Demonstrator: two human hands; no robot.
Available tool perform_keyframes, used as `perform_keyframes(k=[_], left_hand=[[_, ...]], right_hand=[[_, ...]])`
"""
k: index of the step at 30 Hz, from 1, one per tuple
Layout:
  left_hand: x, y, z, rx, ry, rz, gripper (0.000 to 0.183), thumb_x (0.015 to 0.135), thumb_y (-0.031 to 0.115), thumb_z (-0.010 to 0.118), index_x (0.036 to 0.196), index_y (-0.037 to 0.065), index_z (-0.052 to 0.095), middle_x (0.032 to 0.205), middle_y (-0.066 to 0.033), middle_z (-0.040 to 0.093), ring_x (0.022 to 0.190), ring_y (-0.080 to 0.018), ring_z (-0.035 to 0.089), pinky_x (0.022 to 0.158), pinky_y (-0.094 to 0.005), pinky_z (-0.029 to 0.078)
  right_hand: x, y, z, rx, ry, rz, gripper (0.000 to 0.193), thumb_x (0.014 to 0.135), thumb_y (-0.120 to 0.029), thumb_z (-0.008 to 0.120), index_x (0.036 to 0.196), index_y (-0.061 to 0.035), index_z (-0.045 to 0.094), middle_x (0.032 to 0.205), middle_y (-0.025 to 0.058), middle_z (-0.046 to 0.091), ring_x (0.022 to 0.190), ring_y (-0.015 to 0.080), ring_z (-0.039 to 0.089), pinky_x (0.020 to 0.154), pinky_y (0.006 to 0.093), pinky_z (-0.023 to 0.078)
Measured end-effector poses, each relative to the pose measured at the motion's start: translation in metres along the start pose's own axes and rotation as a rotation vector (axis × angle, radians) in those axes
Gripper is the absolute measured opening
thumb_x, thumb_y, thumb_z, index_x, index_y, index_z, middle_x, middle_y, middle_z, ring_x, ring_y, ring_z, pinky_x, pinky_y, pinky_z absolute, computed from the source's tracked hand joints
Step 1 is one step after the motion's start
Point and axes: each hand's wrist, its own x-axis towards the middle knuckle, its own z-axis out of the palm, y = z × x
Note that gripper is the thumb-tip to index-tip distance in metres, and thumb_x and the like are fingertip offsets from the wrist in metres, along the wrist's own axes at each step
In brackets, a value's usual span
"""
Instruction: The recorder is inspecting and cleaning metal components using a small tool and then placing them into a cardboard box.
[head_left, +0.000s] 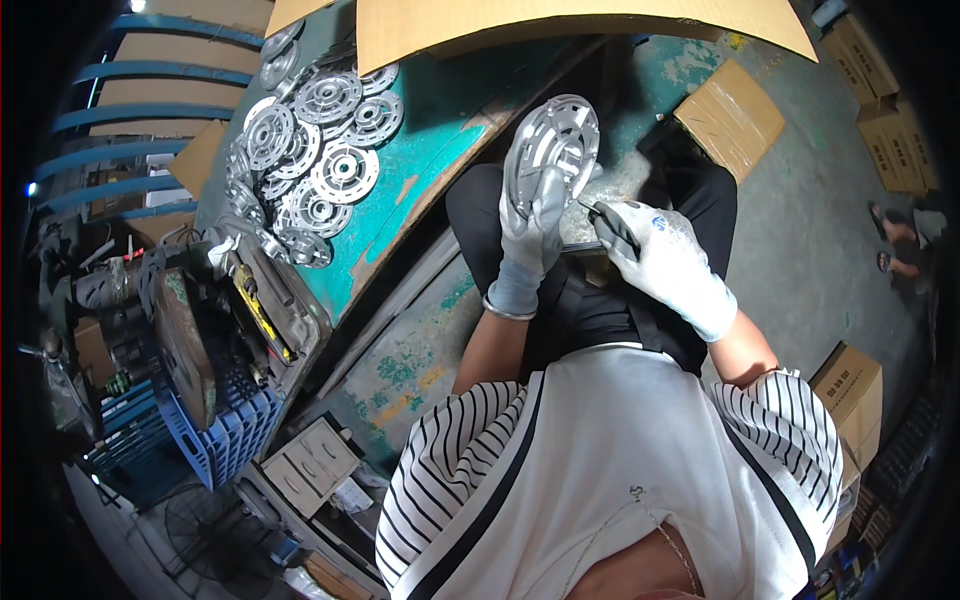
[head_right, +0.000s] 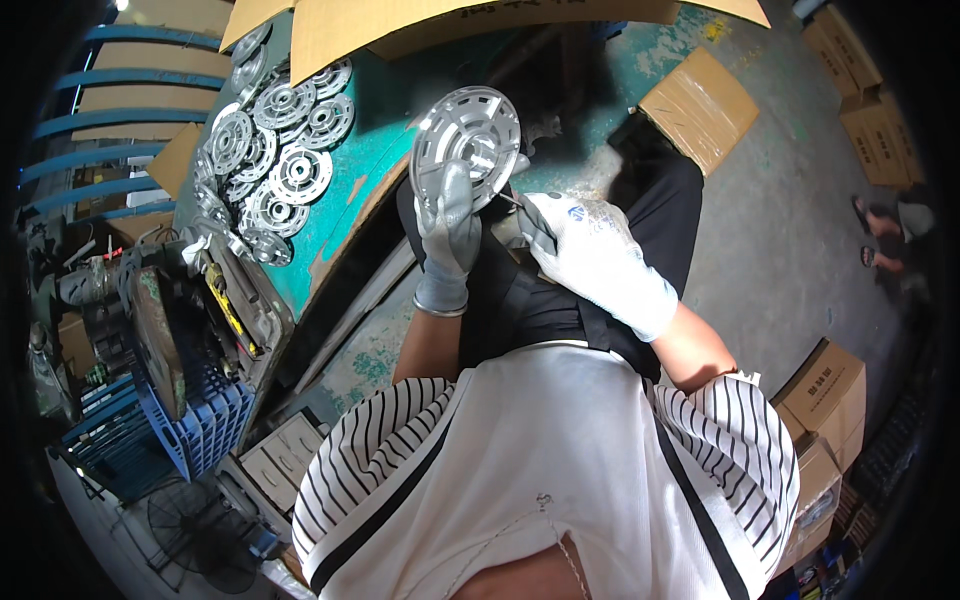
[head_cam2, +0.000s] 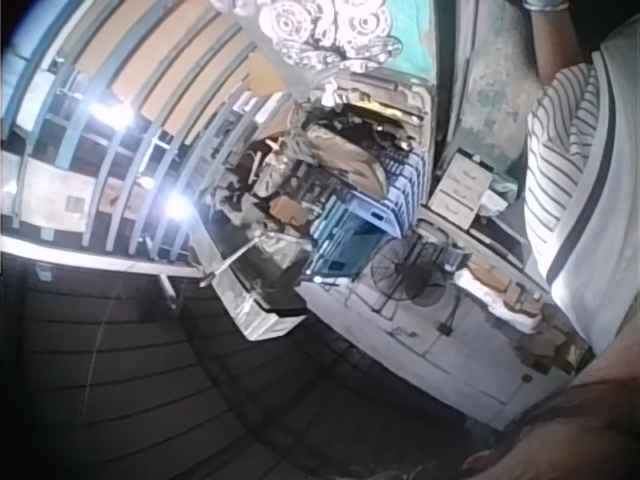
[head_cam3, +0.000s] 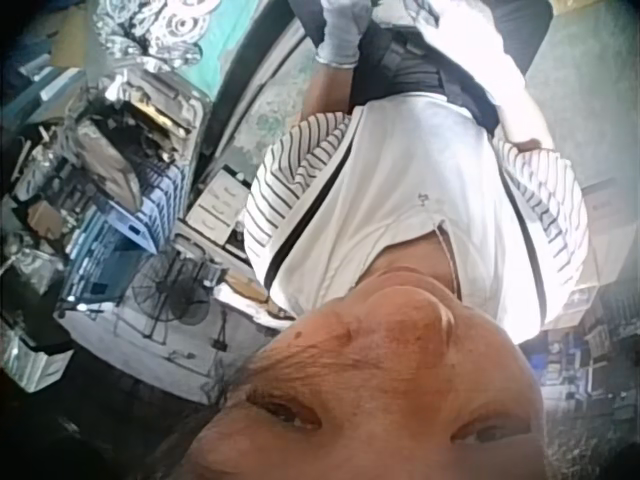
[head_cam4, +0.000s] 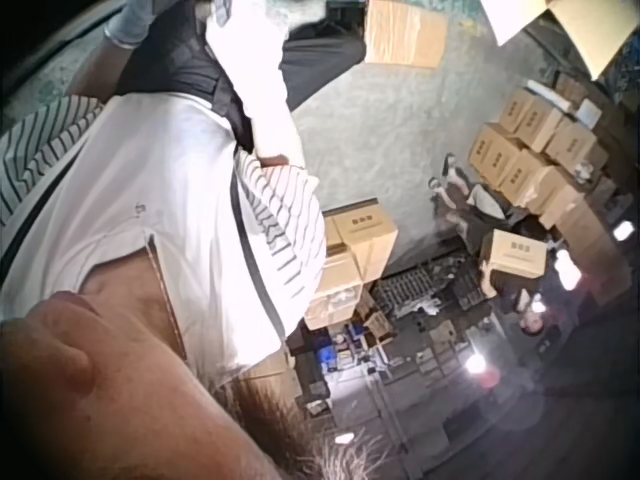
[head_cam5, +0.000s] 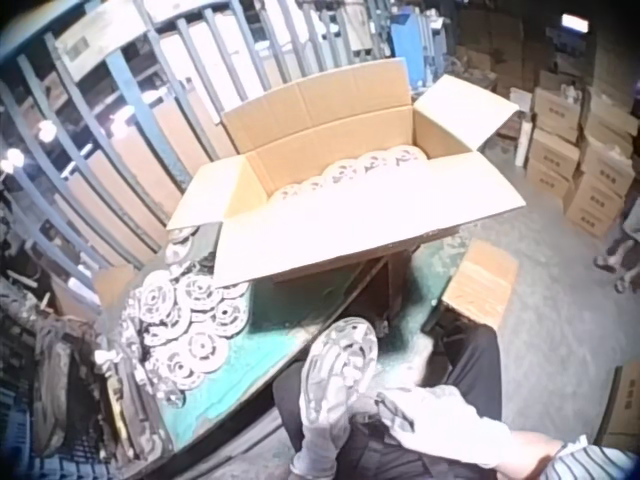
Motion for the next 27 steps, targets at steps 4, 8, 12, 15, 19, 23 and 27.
perform_keyframes(k=[4, 8, 12, 15, 19, 23, 27], left_hand=[[0.019, 0.023, -0.005, -0.635, 0.019, -0.532, 0.042, 0.088, 0.001, 0.05, 0.128, -0.006, 0.042, 0.121, -0.0176, 0.055, 0.111, -0.0277, 0.056, 0.093, -0.0357, 0.046], [0.016, 0.01, -0.016, -0.139, 0.084, -0.075, 0.043, 0.08, -0.006, 0.054, 0.123, -0.004, 0.05, 0.115, -0.019, 0.057, 0.106, -0.0329, 0.057, 0.09, -0.0385, 0.047], [0.006, 0.006, -0.019, 0.322, 0.015, 0.05, 0.036, 0.075, -0.002, 0.062, 0.11, -0.006, 0.06, 0.107, -0.0202, 0.062, 0.101, -0.0395, 0.059, 0.089, -0.0459, 0.047], [0.005, 0.012, -0.011, 0.159, 0.037, -0.122, 0.034, 0.075, 0.0, 0.063, 0.109, -0.007, 0.061, 0.108, -0.0216, 0.062, 0.102, -0.0394, 0.059, 0.091, -0.045, 0.046], [0.004, 0.009, -0.01, 0.249, 0.09, -0.075, 0.034, 0.076, 0.001, 0.062, 0.109, -0.008, 0.06, 0.109, -0.0224, 0.061, 0.101, -0.0401, 0.059, 0.091, -0.0433, 0.046], [0.0, 0.008, -0.014, 0.279, 0.061, -0.097, 0.032, 0.075, 0.001, 0.061, 0.106, -0.007, 0.061, 0.109, -0.0226, 0.061, 0.1, -0.0414, 0.059, 0.09, -0.0436, 0.047], [-0.005, 0.001, -0.009, 0.414, 0.02, 0.023, 0.031, 0.075, 0.002, 0.062, 0.104, -0.007, 0.062, 0.108, -0.0225, 0.061, 0.099, -0.0423, 0.059, 0.09, -0.0437, 0.047]], right_hand=[[0.0, 0.005, 0.008, 0.109, 0.083, -0.008, 0.017, 0.084, -0.016, 0.058, 0.097, -0.006, 0.06, 0.081, 0.0157, 0.06, 0.075, 0.0358, 0.06, 0.064, 0.0416, 0.048], [-0.006, 0.017, 0.016, -0.002, 0.05, -0.052, 0.018, 0.084, -0.015, 0.058, 0.099, -0.0057, 0.06, 0.081, 0.0156, 0.06, 0.075, 0.0348, 0.06, 0.063, 0.0401, 0.048], [0.0, 0.002, 0.009, 0.15, 0.168, -0.054, 0.023, 0.083, -0.014, 0.059, 0.105, -0.0064, 0.061, 0.082, 0.0159, 0.062, 0.073, 0.0341, 0.061, 0.061, 0.0398, 0.048], [0.003, 0.002, 0.008, 0.115, 0.162, -0.078, 0.022, 0.084, -0.018, 0.06, 0.104, -0.0072, 0.061, 0.08, 0.0152, 0.062, 0.071, 0.0336, 0.061, 0.061, 0.04, 0.049], [-0.001, 0.014, 0.008, -0.006, 0.019, -0.032, 0.023, 0.086, -0.017, 0.06, 0.106, -0.0072, 0.062, 0.079, 0.0153, 0.062, 0.068, 0.0336, 0.061, 0.06, 0.0393, 0.048], [-0.001, 0.003, 0.011, 0.09, 0.158, -0.023, 0.024, 0.082, -0.019, 0.062, 0.103, -0.0074, 0.059, 0.079, 0.0143, 0.062, 0.074, 0.0324, 0.061, 0.062, 0.0408, 0.049], [0.0, 0.006, 0.012, 0.054, 0.069, -0.045, 0.02, 0.085, -0.016, 0.058, 0.103, -0.0071, 0.061, 0.077, 0.016, 0.061, 0.071, 0.0331, 0.061, 0.063, 0.0391, 0.048]])
